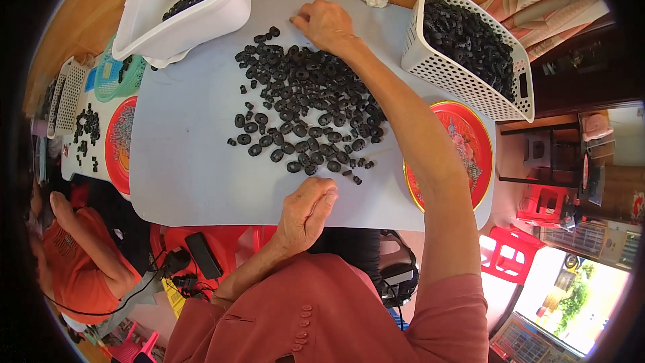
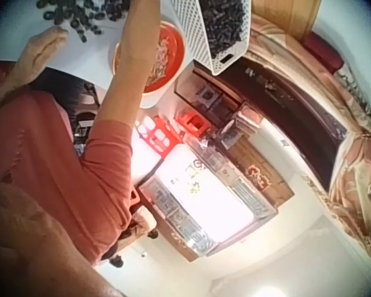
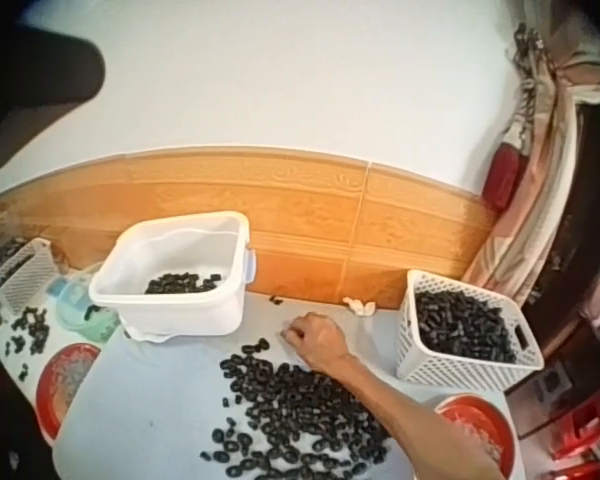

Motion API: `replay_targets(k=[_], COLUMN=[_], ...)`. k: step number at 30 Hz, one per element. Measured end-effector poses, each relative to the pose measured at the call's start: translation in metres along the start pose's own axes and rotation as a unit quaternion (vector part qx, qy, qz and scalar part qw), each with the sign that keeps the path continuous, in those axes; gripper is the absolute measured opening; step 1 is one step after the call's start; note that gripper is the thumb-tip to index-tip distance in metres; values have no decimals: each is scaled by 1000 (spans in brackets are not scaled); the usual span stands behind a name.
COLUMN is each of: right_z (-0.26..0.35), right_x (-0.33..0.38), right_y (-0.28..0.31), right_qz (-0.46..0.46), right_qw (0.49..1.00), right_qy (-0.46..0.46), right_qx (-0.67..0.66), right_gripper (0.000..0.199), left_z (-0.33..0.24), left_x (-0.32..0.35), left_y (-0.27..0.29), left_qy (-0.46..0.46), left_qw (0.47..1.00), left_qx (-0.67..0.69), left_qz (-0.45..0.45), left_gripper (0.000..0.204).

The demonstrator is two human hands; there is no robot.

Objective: The person picks up black plastic components one at a time and threads them onto a thin wire, sliding each piece down the wire before placing the assembly onto a red tray.

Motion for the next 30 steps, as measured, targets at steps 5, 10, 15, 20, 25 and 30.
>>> replay_targets(k=[5,10,15,20,25,30], right_z=[25,61,86,111,101,139], right_x=[-6,-35,-18,16,50,78], right_y=[-3,-23,-39,-17,22,21], right_qz=[139,34,120,202,127,88], right_qw=[984,997,986,973,991,992], right_qy=[-109,62,91,63,38,77], right_qx=[-33,-32,-71,-94,-16,-45], right_gripper=[31,30,29,28,39,36], left_z=[1,0,2,1,-1,0], left_x=[1,1,-1,3,2,2], left_y=[1,0,0,3,1,3], left_qy=[11,14,10,-15,3,-12], left_qw=[1000,1000,1000,1000,1000,999], left_qx=[5,5,0,-6,-14,-29], left_qz=[11,9,10,-4,-5,-26], left_gripper=[15,15,13,11,11,11])
Point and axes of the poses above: each hand's wrist, its own x-axis away from the middle knuckle, its own y-axis out of the back of the hand, z = x × y, the point moved 8 cm from there along -x, towards the middle knuckle, and after that the axes turned 15 degrees about y, right-handed, at the moved point
